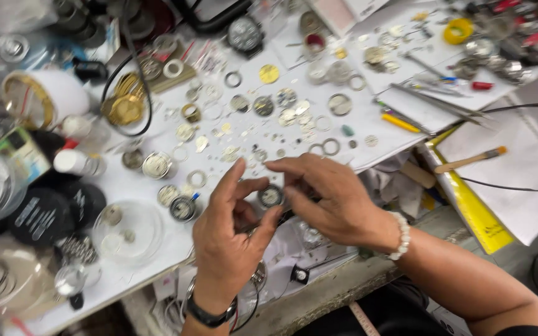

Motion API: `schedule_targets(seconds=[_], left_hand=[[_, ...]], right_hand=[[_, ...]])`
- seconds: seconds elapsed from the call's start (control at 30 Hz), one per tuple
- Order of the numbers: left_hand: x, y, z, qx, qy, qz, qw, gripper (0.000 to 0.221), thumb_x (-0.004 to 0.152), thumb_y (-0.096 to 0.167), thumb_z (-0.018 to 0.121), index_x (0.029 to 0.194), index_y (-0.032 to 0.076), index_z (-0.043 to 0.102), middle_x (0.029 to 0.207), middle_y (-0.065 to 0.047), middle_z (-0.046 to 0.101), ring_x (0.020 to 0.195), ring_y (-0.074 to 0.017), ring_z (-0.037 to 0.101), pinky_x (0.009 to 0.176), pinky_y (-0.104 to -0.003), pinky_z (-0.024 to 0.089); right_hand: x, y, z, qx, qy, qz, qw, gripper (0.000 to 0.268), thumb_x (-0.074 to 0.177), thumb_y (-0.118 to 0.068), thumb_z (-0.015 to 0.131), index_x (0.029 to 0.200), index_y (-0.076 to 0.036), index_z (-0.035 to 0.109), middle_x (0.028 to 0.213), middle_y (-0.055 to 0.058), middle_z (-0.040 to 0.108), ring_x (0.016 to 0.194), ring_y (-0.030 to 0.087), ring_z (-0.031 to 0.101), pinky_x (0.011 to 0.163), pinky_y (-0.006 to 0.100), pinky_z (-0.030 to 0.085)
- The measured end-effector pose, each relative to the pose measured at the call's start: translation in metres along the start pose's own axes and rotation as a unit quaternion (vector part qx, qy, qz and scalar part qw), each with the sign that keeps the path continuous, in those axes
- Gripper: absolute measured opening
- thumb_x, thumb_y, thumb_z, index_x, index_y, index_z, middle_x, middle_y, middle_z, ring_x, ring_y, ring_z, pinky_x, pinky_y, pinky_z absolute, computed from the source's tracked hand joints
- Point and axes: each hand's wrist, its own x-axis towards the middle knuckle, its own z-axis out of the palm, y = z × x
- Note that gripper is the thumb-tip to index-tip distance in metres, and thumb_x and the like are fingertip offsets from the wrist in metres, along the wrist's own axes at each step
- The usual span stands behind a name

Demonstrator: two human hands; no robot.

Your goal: Repairing or assembling a mechanical watch movement using precision tools like tweezers and a screwdriver.

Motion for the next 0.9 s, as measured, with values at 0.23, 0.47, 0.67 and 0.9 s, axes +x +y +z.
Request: schedule_targets(seconds=[0.23,0.47,0.67,0.9], left_hand=[[-0.015,-0.01,-0.012,-0.014,0.002,0.009,1.0,0.078,0.1,0.021,0.085,0.159,0.018,0.034,0.135,0.002,0.073,0.071,-0.0057,0.063,0.073,-0.024,0.06],[-0.013,-0.011,-0.013,-0.037,-0.017,-0.001,0.999,0.08,0.102,0.018,0.085,0.16,0.019,0.03,0.134,0.004,0.075,0.072,-0.0063,0.062,0.075,-0.021,0.06],[-0.012,-0.013,-0.014,-0.039,-0.03,-0.014,0.999,0.08,0.102,0.018,0.085,0.161,0.021,0.031,0.136,0.006,0.075,0.072,-0.0077,0.058,0.076,-0.023,0.06],[-0.012,-0.015,-0.012,-0.035,-0.026,-0.003,0.999,0.08,0.103,0.016,0.087,0.161,0.02,0.031,0.138,0.006,0.074,0.073,-0.0077,0.057,0.075,-0.023,0.06]], right_hand=[[-0.004,-0.008,0.014,0.011,-0.016,0.06,0.998,0.036,0.099,-0.001,0.064,0.135,0.0,0.061,0.101,0.008,0.065,0.084,0.015,0.06,0.076,0.028,0.05],[-0.005,-0.009,0.014,-0.027,-0.023,0.101,0.994,0.039,0.1,0.0,0.064,0.138,-0.002,0.061,0.097,0.003,0.065,0.073,0.01,0.053,0.067,0.024,0.047],[-0.005,-0.009,0.015,-0.058,-0.014,0.076,0.995,0.031,0.105,-0.002,0.06,0.137,0.002,0.062,0.103,0.008,0.068,0.08,0.016,0.059,0.075,0.029,0.048],[-0.004,-0.008,0.017,-0.042,-0.015,0.126,0.991,0.04,0.097,0.003,0.065,0.135,-0.004,0.062,0.097,0.003,0.065,0.073,0.011,0.054,0.068,0.024,0.047]])
